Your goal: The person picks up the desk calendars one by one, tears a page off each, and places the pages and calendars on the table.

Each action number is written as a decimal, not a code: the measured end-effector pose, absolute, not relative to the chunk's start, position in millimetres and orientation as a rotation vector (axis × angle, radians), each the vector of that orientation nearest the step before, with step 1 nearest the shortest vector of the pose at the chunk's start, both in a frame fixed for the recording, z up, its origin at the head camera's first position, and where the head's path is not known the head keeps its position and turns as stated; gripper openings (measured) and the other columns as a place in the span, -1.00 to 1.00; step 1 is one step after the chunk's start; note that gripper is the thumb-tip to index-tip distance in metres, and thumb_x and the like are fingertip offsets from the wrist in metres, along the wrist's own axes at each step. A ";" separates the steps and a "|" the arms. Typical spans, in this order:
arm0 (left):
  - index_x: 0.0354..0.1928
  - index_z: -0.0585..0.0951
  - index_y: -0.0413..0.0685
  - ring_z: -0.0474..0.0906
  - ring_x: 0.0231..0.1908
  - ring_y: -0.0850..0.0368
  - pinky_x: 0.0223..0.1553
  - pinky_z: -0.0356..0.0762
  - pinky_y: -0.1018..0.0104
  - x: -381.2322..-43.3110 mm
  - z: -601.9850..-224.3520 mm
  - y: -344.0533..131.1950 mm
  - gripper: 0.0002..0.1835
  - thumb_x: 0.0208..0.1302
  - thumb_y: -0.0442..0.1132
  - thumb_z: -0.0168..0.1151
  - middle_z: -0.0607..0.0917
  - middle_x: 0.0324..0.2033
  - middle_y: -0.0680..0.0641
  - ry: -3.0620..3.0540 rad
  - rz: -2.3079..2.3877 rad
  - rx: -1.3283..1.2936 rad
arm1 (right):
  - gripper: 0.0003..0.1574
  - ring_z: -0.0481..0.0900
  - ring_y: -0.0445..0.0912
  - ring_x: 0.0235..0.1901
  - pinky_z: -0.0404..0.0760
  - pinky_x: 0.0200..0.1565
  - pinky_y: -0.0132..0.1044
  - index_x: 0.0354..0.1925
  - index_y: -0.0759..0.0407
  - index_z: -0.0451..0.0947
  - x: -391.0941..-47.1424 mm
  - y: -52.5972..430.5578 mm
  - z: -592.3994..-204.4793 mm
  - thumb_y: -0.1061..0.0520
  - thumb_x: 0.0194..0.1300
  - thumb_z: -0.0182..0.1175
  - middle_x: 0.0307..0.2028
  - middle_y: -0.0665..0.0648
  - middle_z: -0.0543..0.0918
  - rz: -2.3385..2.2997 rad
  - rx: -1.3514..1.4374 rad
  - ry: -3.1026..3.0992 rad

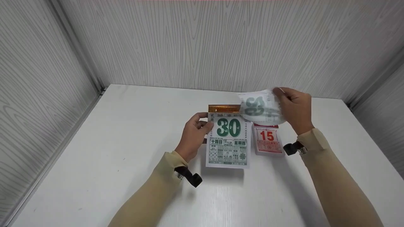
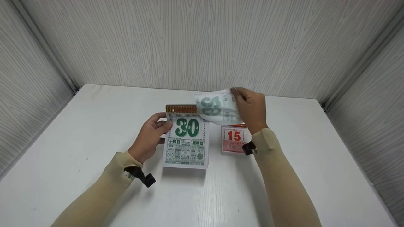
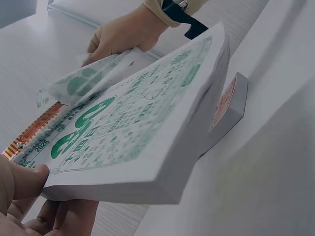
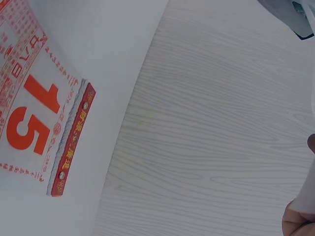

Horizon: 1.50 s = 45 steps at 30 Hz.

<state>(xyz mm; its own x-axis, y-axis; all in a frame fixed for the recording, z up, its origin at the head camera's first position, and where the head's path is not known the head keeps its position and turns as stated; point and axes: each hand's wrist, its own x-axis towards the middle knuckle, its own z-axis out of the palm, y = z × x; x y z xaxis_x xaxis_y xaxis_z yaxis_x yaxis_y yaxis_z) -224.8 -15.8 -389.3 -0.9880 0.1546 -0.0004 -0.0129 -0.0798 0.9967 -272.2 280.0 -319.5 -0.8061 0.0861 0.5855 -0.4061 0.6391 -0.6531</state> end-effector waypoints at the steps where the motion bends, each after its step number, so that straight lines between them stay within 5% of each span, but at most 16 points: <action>1: 0.32 0.50 0.10 0.71 -0.12 0.00 -0.16 0.74 0.10 -224.6 -388.5 -16.1 -0.63 0.55 -0.20 0.19 0.70 -0.09 -0.13 2.050 2.222 0.155 | -0.66 0.47 -0.28 -0.63 0.39 -0.58 -0.54 -0.16 0.22 0.83 -272.1 283.4 -318.9 -0.02 0.46 0.31 -0.46 0.05 0.74 1.135 0.214 -2.255; 31: 0.31 0.51 0.03 0.72 -0.18 0.01 -0.28 0.75 0.16 -220.2 -380.7 -3.7 -0.64 0.55 -0.24 0.19 0.67 -0.11 -0.14 2.014 2.230 0.186 | -0.58 0.51 -0.23 -0.58 0.40 -0.54 -0.55 -0.07 0.14 0.82 -279.6 317.0 -330.8 -0.14 0.48 0.26 -0.37 0.07 0.76 1.113 -0.039 -2.184; 37: 0.30 0.50 0.02 0.72 -0.17 0.01 -0.25 0.75 0.15 -222.5 -380.2 -9.7 -0.65 0.55 -0.23 0.18 0.68 -0.13 -0.14 2.051 2.253 0.121 | -0.53 0.54 -0.27 -0.59 0.43 -0.57 -0.57 -0.04 0.14 0.82 -282.7 340.9 -332.1 -0.19 0.47 0.25 -0.45 -0.10 0.73 1.138 -0.170 -2.140; 41: 0.31 0.49 0.01 0.72 -0.15 -0.02 -0.23 0.76 0.14 -223.2 -377.8 -14.7 -0.64 0.55 -0.23 0.18 0.68 -0.12 -0.16 2.046 2.288 0.116 | -0.49 0.49 -0.29 -0.64 0.39 -0.62 -0.57 -0.25 0.21 0.79 -281.5 360.2 -334.8 -0.20 0.46 0.25 -0.59 -0.19 0.62 1.139 -0.245 -2.106; 45: 0.31 0.49 0.03 0.72 -0.14 -0.01 -0.20 0.76 0.11 -222.8 -376.7 -15.9 -0.63 0.55 -0.22 0.19 0.69 -0.11 -0.15 2.047 2.267 0.116 | -0.42 0.38 -0.31 -0.70 0.26 -0.69 -0.54 -0.56 0.24 0.52 -279.6 363.3 -338.5 -0.13 0.48 0.23 -0.69 -0.13 0.49 1.118 -0.217 -2.066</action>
